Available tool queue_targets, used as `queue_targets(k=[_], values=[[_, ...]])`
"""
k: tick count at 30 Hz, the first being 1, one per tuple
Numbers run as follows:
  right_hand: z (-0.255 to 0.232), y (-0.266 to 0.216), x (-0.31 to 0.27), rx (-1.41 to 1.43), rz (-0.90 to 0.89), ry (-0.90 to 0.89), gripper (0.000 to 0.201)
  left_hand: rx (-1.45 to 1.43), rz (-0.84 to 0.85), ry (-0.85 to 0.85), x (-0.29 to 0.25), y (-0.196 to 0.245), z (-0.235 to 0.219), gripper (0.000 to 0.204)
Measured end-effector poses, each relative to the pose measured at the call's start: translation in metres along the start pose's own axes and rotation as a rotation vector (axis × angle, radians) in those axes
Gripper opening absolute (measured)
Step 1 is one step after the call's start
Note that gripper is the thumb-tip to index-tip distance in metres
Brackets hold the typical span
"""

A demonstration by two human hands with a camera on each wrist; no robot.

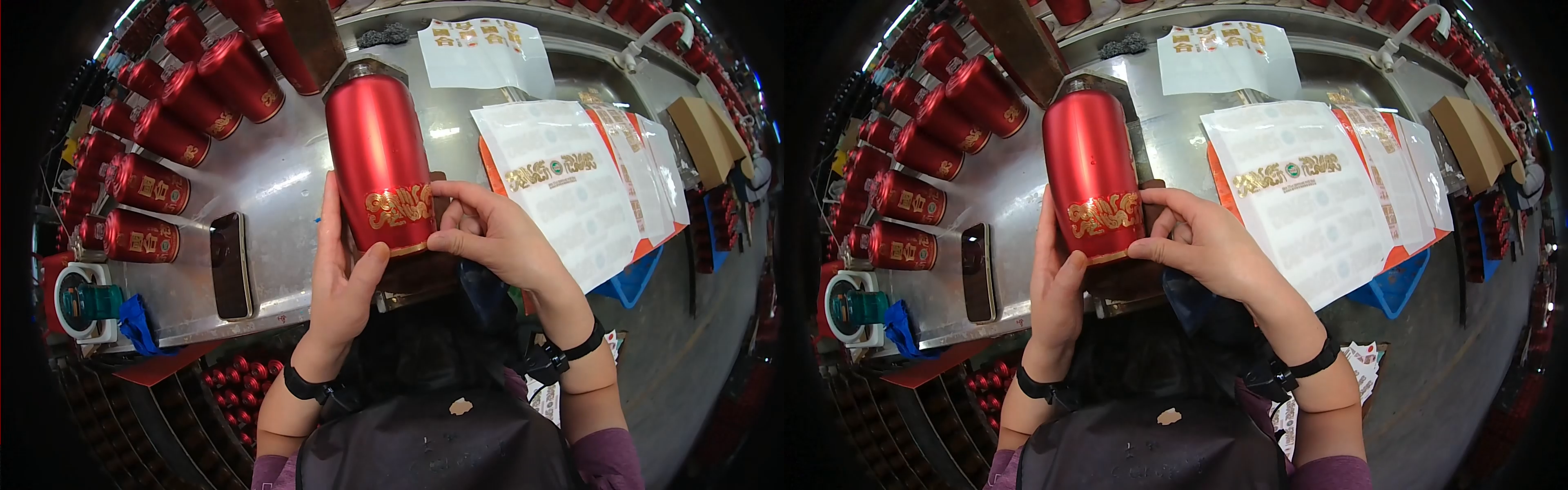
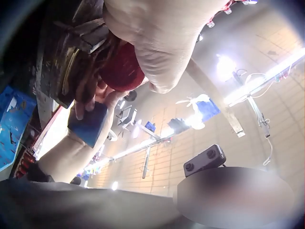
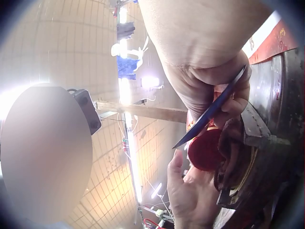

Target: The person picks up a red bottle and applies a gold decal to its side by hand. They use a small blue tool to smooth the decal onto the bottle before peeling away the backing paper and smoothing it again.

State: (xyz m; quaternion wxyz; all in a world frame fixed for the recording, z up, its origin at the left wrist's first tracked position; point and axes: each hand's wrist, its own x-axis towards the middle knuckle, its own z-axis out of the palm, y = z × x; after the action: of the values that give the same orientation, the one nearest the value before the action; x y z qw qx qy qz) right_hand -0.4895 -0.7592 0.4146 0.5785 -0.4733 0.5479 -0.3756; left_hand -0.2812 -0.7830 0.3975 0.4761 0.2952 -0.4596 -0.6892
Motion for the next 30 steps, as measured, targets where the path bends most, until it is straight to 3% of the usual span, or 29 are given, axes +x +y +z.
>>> queue_targets(k=[8, 11, 13, 14, 16, 17, 18, 20, 21, 25, 30], values=[[0.000, 0.001, 0.000, 0.014, -0.009, 0.006, 0.062, 0.098, -0.011, -0.037, -0.002, 0.005, 0.004, 0.096], [-0.002, -0.009, -0.007, -0.019, -0.038, 0.037, 0.052, 0.034, 0.009, -0.061, -0.004, 0.001, -0.006, 0.100], [-0.002, -0.029, -0.016, 0.051, -0.118, 0.216, 0.038, 0.489, 0.096, -0.102, -0.009, -0.002, -0.023, 0.100], [0.000, -0.039, -0.022, 0.038, -0.112, 0.204, 0.038, 0.478, 0.097, -0.087, -0.012, -0.003, -0.027, 0.100], [0.007, -0.057, -0.035, 0.225, -0.128, 0.157, 0.035, 0.768, 0.238, -0.047, -0.018, -0.004, -0.032, 0.098], [0.015, -0.062, -0.039, 0.199, -0.163, 0.151, 0.036, 0.820, 0.336, 0.001, -0.016, 0.000, -0.027, 0.086], [0.020, -0.063, -0.044, 0.184, -0.179, 0.121, 0.035, 0.809, 0.333, 0.019, -0.017, 0.002, -0.028, 0.086], [0.028, -0.064, -0.049, 0.037, -0.218, 0.080, 0.033, 1.025, 0.487, -0.013, -0.018, 0.005, -0.032, 0.074], [0.030, -0.066, -0.050, -0.031, -0.220, 0.058, 0.032, 0.973, 0.512, 0.044, -0.019, 0.005, -0.027, 0.059], [0.036, -0.077, -0.052, -0.254, -0.206, 0.010, 0.030, 1.009, 0.653, 0.068, -0.021, 0.003, -0.027, 0.047], [0.045, -0.076, -0.052, -0.295, -0.274, -0.021, 0.035, 1.015, 0.734, 0.028, -0.020, 0.003, -0.027, 0.042]])
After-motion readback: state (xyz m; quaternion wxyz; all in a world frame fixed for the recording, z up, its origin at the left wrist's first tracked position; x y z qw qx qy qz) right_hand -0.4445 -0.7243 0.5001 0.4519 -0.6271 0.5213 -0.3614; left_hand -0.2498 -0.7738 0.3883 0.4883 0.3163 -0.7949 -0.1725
